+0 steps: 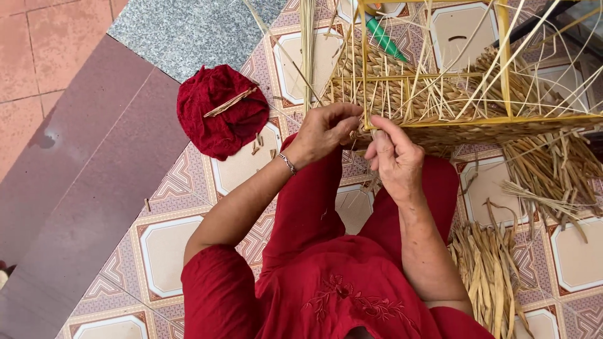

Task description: The person weaves dried plant fibers around a rectangular wooden frame by hand, threading and pulling the strands through the structure. They use shears to trim the material and pick up additional fibers to continue weaving.

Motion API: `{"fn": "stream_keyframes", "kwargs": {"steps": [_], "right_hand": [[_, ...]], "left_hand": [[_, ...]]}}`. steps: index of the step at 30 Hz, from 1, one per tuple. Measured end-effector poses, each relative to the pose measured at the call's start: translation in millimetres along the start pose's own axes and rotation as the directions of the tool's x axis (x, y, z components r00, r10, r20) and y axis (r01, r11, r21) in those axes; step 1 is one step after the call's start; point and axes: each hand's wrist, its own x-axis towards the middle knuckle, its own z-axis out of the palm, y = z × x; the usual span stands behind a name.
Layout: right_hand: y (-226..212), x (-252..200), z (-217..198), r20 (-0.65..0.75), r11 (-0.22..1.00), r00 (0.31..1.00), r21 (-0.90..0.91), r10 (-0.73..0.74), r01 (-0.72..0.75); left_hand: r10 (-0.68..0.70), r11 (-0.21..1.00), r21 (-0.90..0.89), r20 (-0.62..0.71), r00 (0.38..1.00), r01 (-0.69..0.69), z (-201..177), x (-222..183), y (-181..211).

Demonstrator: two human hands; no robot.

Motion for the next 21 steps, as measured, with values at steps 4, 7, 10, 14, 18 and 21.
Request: {"fn": "stream_keyframes", "kwargs": {"steps": [4,7,10,14,18,21], "right_hand": [[-9.5,7.5,-2.8,0.028,0.997,1.000,-0.070,-0.012,0.014],[-15.0,9.9,-1.8,0.040,0.980,0.997,-0.185,-0.064,0.070],[-14.3,10.0,-1.3,0.038,0.975,0.997,-0.208,-0.070,0.077],[-15.7,9.5,-2.6,0.047,0.960,0.994,-0.258,-0.103,0.111],[-14.0,12.7,-4.9,0.066,0.888,0.988,-0.433,-0.141,0.155],[-11.7,11.0,-3.0,0.080,0.905,0.987,-0.394,-0.139,0.160]], "left_hand": [[-0.119,0.987,-0.102,0.058,0.991,0.125,0.7,6.0,-13.5],[-0.091,0.964,-0.236,0.131,0.987,0.120,0.8,5.1,-16.9],[-0.107,0.897,-0.418,0.114,0.988,0.145,3.8,5.0,-29.0],[-0.167,0.871,-0.468,0.011,0.986,0.152,8.1,3.4,-30.2],[-0.182,0.879,-0.445,0.018,0.983,0.171,8.4,1.3,-18.2],[-0.188,0.831,-0.537,-0.025,0.982,0.146,15.0,-0.5,-34.6]]}}
